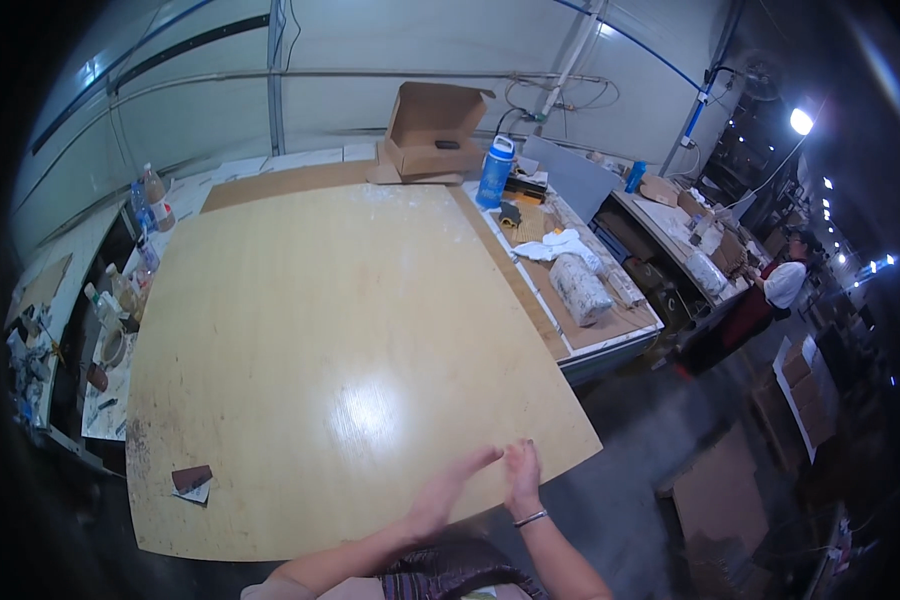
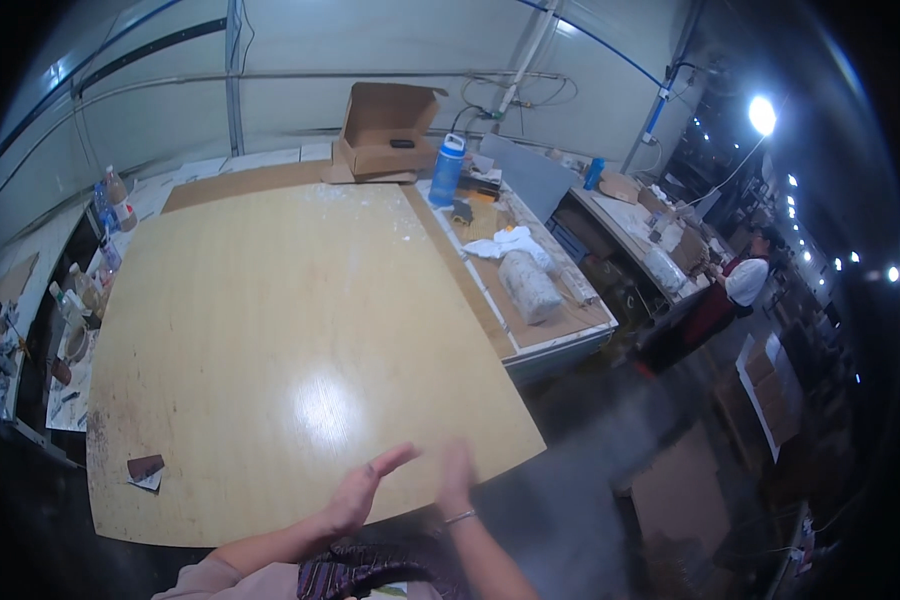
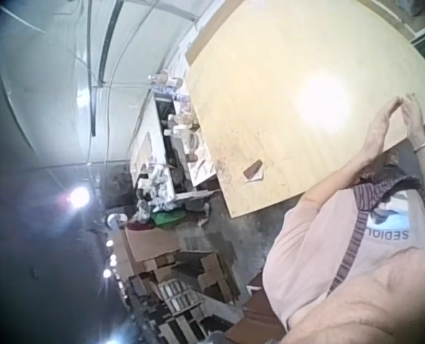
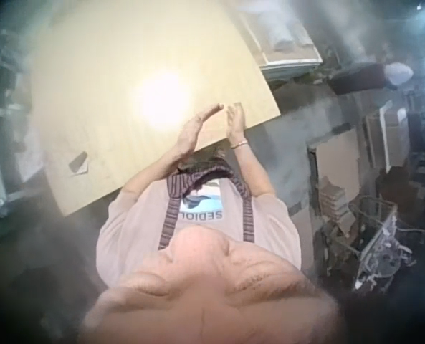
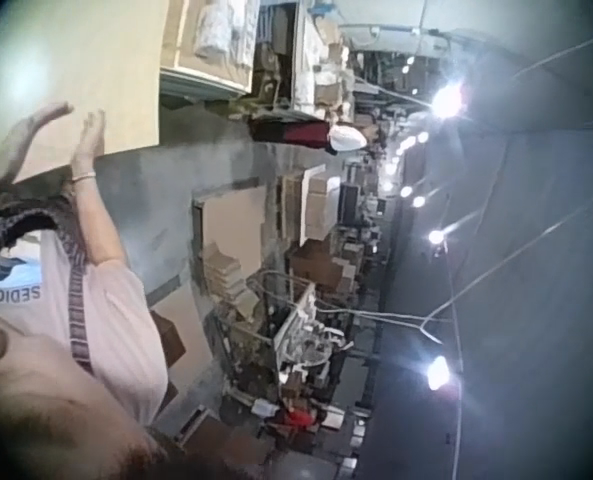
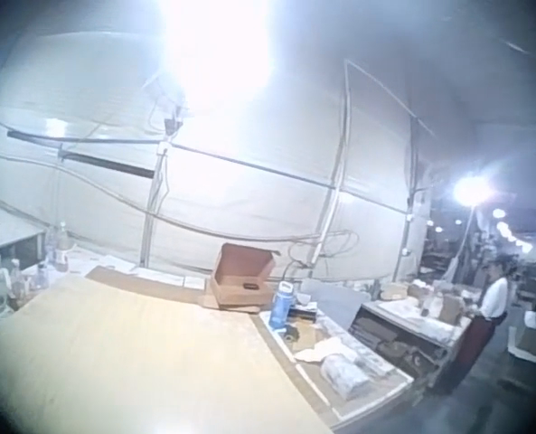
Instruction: The person wipes a large wooden panel and a smaller wooden frame using a white cloth.
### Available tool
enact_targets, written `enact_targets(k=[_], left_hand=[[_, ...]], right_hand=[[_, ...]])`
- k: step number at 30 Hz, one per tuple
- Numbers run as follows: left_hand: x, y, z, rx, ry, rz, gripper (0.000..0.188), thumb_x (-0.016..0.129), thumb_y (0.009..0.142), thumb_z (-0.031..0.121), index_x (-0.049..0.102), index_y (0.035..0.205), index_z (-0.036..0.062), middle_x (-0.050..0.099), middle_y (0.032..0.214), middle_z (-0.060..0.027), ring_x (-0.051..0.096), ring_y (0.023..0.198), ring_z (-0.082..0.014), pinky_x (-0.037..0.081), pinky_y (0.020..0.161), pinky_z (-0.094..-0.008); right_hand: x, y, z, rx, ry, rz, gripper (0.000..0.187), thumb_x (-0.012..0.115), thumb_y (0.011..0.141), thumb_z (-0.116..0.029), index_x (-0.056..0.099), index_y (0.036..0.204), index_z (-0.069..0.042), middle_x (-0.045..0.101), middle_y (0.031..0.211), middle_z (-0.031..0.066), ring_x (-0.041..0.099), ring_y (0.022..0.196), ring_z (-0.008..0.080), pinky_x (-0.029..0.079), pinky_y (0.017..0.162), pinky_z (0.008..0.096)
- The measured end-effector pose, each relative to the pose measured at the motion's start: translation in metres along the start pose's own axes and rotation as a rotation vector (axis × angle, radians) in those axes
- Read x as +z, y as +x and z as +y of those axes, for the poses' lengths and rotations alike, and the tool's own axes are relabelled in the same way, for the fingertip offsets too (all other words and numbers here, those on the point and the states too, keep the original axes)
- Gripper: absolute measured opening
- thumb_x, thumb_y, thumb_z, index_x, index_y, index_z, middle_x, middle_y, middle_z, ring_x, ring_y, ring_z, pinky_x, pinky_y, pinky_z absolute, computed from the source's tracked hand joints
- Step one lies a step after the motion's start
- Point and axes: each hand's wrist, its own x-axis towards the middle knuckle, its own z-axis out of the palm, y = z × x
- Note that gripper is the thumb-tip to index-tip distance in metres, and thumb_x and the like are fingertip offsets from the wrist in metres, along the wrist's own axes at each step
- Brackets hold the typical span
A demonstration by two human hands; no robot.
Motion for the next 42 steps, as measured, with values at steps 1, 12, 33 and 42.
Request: enact_targets(k=[1,12,33,42], left_hand=[[0.009,0.011,0.012,0.214,0.282,0.0,0.061,0.035,0.092,0.047,0.047,0.131,0.0014,0.049,0.131,-0.0193,0.034,0.132,-0.0284,0.015,0.112,-0.0388],[-0.014,0.103,-0.159,-0.081,0.923,0.501,0.038,0.056,0.085,0.026,0.057,0.113,0.0005,0.061,0.106,-0.0196,0.057,0.103,-0.0342,0.045,0.09,-0.0415],[0.1,0.282,-0.199,-0.161,1.464,0.731,0.036,0.058,0.073,0.01,0.054,0.109,0.008,0.053,0.124,-0.0098,0.044,0.119,-0.0299,0.025,0.105,-0.0486],[0.099,0.296,-0.216,-0.298,1.457,0.813,0.04,0.055,0.075,0.002,0.052,0.114,0.0065,0.051,0.127,-0.0101,0.043,0.121,-0.0315,0.023,0.105,-0.0539]], right_hand=[[0.004,0.004,-0.004,0.24,0.382,-0.013,0.044,0.036,0.096,-0.032,0.042,0.132,-0.008,0.051,0.123,0.0105,0.048,0.113,0.0235,0.038,0.099,0.0338],[-0.113,0.024,-0.067,0.499,0.039,-0.728,0.037,0.044,0.095,-0.017,0.048,0.124,0.005,0.054,0.125,0.0174,0.054,0.114,0.0256,0.041,0.099,0.0328],[-0.433,0.254,-0.186,0.59,-0.038,-0.24,0.016,0.05,0.089,-0.008,0.059,0.098,0.002,0.065,0.097,0.014,0.064,0.088,0.021,0.052,0.079,0.0309],[-0.418,0.405,-0.214,0.677,-0.452,-0.514,0.014,0.051,0.087,-0.006,0.059,0.095,0.003,0.064,0.094,0.0132,0.064,0.084,0.0196,0.052,0.077,0.0294]])
